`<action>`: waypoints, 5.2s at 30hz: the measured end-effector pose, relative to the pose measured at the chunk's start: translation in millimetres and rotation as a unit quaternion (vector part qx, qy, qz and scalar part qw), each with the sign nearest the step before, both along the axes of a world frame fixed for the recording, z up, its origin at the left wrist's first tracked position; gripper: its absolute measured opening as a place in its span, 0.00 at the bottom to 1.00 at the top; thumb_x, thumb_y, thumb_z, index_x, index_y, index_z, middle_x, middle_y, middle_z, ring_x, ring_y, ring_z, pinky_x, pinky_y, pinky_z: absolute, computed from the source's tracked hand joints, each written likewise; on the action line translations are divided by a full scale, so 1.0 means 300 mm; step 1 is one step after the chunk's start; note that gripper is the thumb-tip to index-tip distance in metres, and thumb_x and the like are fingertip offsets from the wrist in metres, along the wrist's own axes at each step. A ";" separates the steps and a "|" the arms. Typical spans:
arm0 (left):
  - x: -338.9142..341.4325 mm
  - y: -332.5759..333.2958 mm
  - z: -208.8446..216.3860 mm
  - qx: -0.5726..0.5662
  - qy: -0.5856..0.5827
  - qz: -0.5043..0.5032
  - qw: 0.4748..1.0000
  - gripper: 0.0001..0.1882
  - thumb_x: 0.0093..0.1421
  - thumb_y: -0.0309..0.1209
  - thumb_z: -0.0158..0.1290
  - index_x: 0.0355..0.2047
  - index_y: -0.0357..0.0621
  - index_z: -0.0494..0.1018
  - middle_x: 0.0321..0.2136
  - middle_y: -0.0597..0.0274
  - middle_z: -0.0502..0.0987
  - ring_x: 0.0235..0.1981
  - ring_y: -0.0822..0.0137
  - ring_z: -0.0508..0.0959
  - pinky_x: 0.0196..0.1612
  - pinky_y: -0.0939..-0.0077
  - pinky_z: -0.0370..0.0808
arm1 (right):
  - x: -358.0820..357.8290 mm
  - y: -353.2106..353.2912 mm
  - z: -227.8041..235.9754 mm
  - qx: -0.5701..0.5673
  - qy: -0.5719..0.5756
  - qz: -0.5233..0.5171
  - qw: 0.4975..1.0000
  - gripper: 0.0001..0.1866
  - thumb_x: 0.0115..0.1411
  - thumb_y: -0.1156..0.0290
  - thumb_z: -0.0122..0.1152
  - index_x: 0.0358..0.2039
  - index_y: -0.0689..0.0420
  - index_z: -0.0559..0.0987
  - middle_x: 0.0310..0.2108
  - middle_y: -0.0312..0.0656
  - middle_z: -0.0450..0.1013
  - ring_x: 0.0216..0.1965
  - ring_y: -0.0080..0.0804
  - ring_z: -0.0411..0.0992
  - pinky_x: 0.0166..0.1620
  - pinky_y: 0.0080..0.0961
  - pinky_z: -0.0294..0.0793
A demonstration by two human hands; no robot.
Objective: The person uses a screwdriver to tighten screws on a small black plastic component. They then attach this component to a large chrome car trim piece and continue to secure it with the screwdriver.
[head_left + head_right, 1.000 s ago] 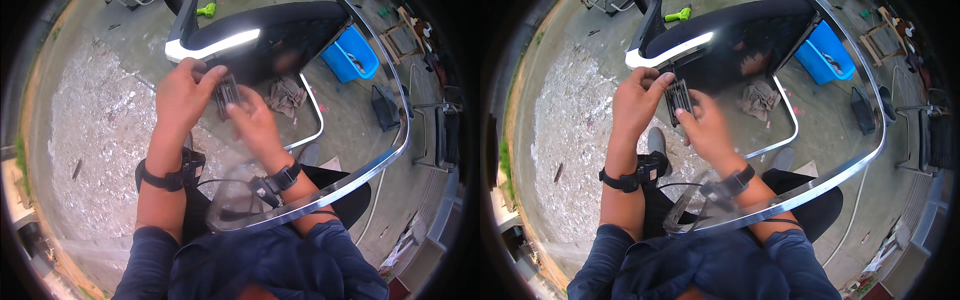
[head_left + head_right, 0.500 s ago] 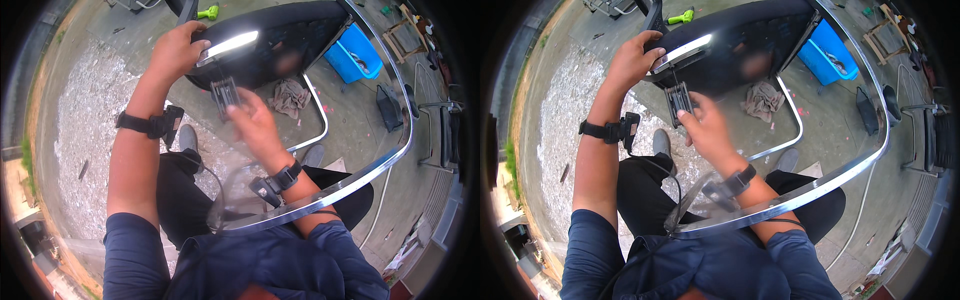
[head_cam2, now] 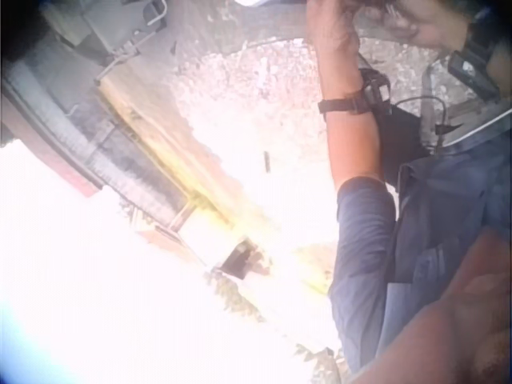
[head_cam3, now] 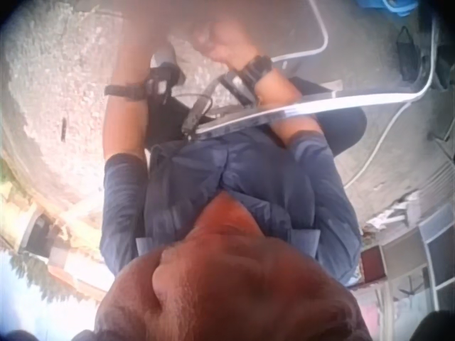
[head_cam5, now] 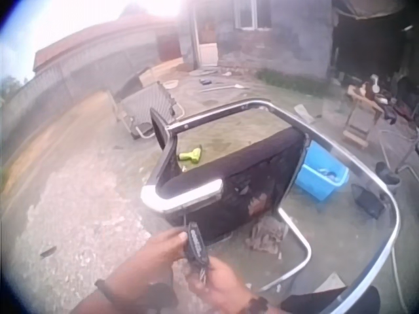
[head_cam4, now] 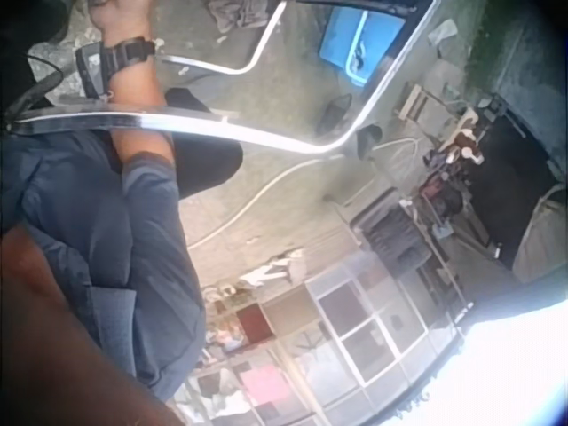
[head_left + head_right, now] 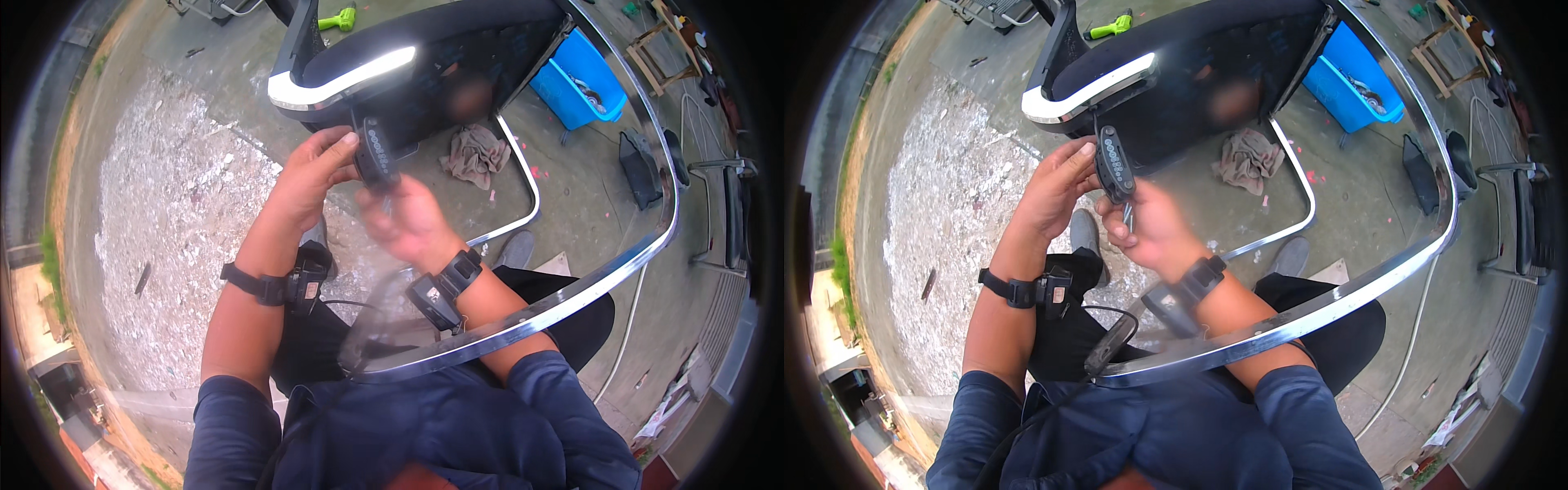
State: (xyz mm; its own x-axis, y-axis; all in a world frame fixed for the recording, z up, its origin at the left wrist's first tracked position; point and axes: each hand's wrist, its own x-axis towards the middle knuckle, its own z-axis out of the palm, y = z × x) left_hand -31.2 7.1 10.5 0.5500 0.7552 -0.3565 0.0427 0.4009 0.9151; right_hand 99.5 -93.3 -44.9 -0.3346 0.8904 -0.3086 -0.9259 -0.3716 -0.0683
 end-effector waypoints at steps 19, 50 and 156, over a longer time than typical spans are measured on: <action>0.077 -0.023 -0.074 0.076 0.071 0.065 0.992 0.15 0.59 0.36 0.62 0.36 0.36 0.72 0.28 0.64 0.76 0.28 0.76 0.75 0.31 0.81 0.72 | 0.036 -0.033 -0.056 -0.015 -0.323 -0.049 0.945 0.20 0.67 0.65 0.51 0.55 0.62 0.71 0.32 0.43 0.78 0.16 0.20 0.67 0.18 0.16 0.61; 0.068 -0.048 -0.120 -0.014 0.020 -0.010 1.000 0.13 0.64 0.34 0.58 0.42 0.38 0.72 0.32 0.67 0.76 0.33 0.78 0.76 0.39 0.80 0.74 | 0.239 0.001 -0.173 -0.079 -0.159 -0.219 0.960 0.13 0.63 0.78 0.58 0.48 0.59 0.72 0.46 0.44 0.72 0.50 0.39 0.73 0.49 0.26 0.74; 0.269 -0.010 -0.127 -0.049 -0.168 -0.020 0.984 0.20 0.64 0.33 0.58 0.53 0.39 0.70 0.47 0.54 0.79 0.43 0.69 0.79 0.44 0.78 0.73 | 0.200 -0.048 0.008 0.062 -0.650 -0.205 0.729 0.18 0.70 0.57 0.53 0.48 0.60 0.75 0.35 0.41 0.77 0.14 0.18 0.62 0.18 0.15 0.60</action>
